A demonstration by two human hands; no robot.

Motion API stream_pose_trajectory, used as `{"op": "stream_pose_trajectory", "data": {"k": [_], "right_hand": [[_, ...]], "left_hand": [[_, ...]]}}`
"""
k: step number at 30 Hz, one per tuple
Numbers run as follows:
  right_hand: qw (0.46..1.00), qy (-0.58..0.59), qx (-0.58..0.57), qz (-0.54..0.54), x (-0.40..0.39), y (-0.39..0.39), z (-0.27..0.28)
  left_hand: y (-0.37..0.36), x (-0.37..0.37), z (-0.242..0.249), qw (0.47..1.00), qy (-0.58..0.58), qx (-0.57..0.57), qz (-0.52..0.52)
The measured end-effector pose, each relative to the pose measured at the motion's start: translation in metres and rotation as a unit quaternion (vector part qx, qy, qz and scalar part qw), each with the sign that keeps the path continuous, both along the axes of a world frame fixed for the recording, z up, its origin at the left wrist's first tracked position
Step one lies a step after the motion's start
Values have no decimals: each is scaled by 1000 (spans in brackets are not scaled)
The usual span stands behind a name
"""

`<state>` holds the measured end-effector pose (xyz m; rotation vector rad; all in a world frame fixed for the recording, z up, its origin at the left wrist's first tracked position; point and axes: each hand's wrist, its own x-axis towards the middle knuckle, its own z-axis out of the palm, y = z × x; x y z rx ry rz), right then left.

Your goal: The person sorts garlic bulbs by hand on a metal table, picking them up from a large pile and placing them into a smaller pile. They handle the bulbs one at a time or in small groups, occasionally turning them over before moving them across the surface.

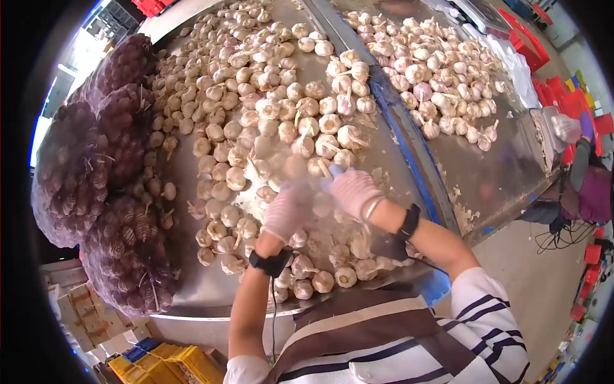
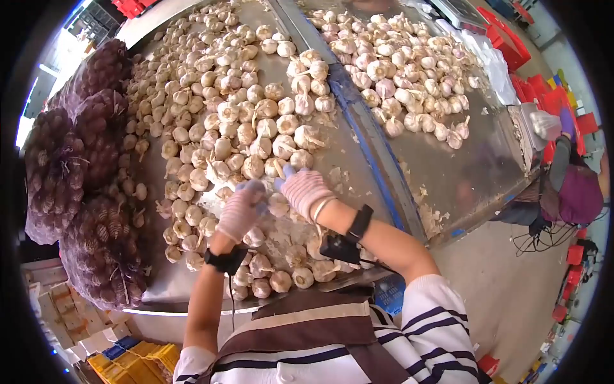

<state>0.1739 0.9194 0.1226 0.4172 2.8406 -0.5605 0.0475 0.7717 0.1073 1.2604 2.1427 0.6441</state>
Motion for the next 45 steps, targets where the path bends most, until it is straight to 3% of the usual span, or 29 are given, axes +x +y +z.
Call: {"op": "stream_pose_trajectory", "data": {"k": [1, 2, 4, 5, 6, 8, 9, 10, 11, 12, 13, 15, 16, 18, 20, 22, 24, 25, 27, 28, 30, 32, 38, 39, 40, 41, 42, 44, 45], "right_hand": [[995, -86, 54, 2, -14, 0, -4], [995, -86, 54, 4, -17, 4, -6], [991, -111, -68, 31, -13, 13, 2], [992, 4, -124, -17, -1, 17, -13], [992, 1, -125, -15, 10, 24, -16], [832, 208, -494, -146, 29, 38, -18], [833, 206, -493, -146, 37, 42, -10], [733, 188, -621, -202, 46, 44, 5], [612, 166, -731, -252, 52, 44, 15], [613, 168, -729, -254, 55, 40, 20], [557, 168, -759, -293, 58, 34, 24], [486, 162, -793, -329, 67, 28, 25], [486, 164, -792, -331, 74, 29, 28], [604, 137, -757, -206, 94, 36, 43], [685, 8, -683, -253, 132, 39, 92], [807, -128, -574, 60, 165, 48, 88], [902, -168, -358, 171, 183, 32, 118], [926, -115, -326, 150, 190, 28, 112], [954, -109, -271, 69, 175, 20, 100], [972, -103, -213, -11, 163, 15, 92], [985, -11, -161, -54, 131, 7, 61], [992, 99, -54, 52, 98, 0, 6], [978, 29, 17, 205, 33, -12, -46], [970, 67, -207, 105, 33, -10, -53], [903, 99, -419, -2, 30, -10, -39], [637, 91, -729, -234, 42, -12, -21], [638, 87, -729, -233, 46, -16, 6], [305, 92, -877, -358, 53, -21, 37], [260, 100, -916, -290, 57, -24, 24]], "left_hand": [[-9, -1, 1, 981, -165, 59, 87], [-18, -2, 2, 981, -165, 58, 89], [-29, 0, 31, 914, -316, 144, 210], [-31, 4, 41, 896, -346, 171, 221], [-33, 1, 35, 894, -348, 170, 224], [-37, -6, 20, 909, -357, 197, 88], [-27, -1, 42, 956, -264, 117, 56], [-21, 6, 38, 956, -264, 118, 55], [-15, 12, 28, 991, -119, 57, 18], [-9, 18, 20, 999, 31, -4, -21], [-6, 27, 14, 992, 119, -22, -32], [1, 34, -7, 982, 155, -93, -49], [5, 38, -7, 965, 191, -167, -62], [9, 34, 6, 966, 161, -193, -54], [5, 25, 24, 988, 34, -142, -53], [-7, 22, 20, 996, -48, -69, -28], [-18, 24, 20, 991, -132, 4, 0], [-22, 25, 22, 955, -294, 31, 10], [-27, 39, 50, 802, -591, 67, 59], [-31, 47, 57, 802, -590, 67, 57], [-35, 56, 65, 681, -728, 63, 49], [-35, 62, 69, 682, -730, 46, 28], [-47, 70, 78, 672, -737, 40, 63], [-50, 70, 80, 672, -736, 43, 65], [-52, 70, 84, 711, -693, 102, 68], [-55, 71, 85, 743, -646, 159, 72], [-59, 74, 73, 742, -647, 161, 75], [-71, 81, 32, 857, -388, 260, 217], [-76, 79, 25, 907, -297, 242, 177]]}}
